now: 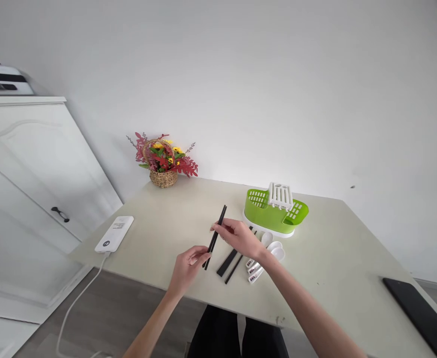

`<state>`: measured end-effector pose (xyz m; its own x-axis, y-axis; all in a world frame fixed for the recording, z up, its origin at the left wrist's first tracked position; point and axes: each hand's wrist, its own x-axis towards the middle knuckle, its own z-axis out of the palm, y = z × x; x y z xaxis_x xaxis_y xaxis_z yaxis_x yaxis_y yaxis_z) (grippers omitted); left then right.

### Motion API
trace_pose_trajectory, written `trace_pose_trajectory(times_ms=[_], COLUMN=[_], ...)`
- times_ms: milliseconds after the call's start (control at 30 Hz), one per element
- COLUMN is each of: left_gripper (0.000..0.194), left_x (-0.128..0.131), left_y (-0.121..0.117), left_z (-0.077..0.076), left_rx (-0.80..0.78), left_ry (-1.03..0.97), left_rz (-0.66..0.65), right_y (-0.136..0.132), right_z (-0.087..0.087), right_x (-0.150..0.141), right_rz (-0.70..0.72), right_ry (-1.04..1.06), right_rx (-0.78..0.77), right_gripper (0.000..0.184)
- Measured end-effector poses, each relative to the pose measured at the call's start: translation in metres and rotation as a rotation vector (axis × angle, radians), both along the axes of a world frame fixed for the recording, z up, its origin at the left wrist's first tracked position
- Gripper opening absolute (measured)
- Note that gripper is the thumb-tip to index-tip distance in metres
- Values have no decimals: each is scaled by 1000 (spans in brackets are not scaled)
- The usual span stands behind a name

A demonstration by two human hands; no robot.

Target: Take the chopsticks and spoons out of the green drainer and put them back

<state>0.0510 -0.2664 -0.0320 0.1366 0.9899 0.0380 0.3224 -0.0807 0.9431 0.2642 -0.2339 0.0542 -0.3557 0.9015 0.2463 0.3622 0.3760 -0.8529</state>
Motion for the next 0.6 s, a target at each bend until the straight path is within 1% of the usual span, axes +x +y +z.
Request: trace_pose_trajectory(times_ms=[33,167,233,333,500,600], left_gripper=[41,34,34,33,27,23], left_x=[-3,-17,-21,-23,-21,-19], left_y=[0,4,6,9,12,13], left_z=[0,2,0,-6,-15,-19], left_rx=[12,93,116,86,50,30], left_ry=[-5,27,64,61,-60,-109], left_rz=[-14,-151,-179,-189,-232,-243], right_y=[1,-6,-10,-13,-15,-17], right_z=[1,1,-1,-3,-8,-7], right_x=[-5,-16,-19,-22,-20,-17], right_rz=[14,116,138,122,86,81], right_ry=[-20,-112,-152,-164,-188,-216], right_rx=[30,166,214,215,184,174], right_gripper=[47,44,43,41,37,34])
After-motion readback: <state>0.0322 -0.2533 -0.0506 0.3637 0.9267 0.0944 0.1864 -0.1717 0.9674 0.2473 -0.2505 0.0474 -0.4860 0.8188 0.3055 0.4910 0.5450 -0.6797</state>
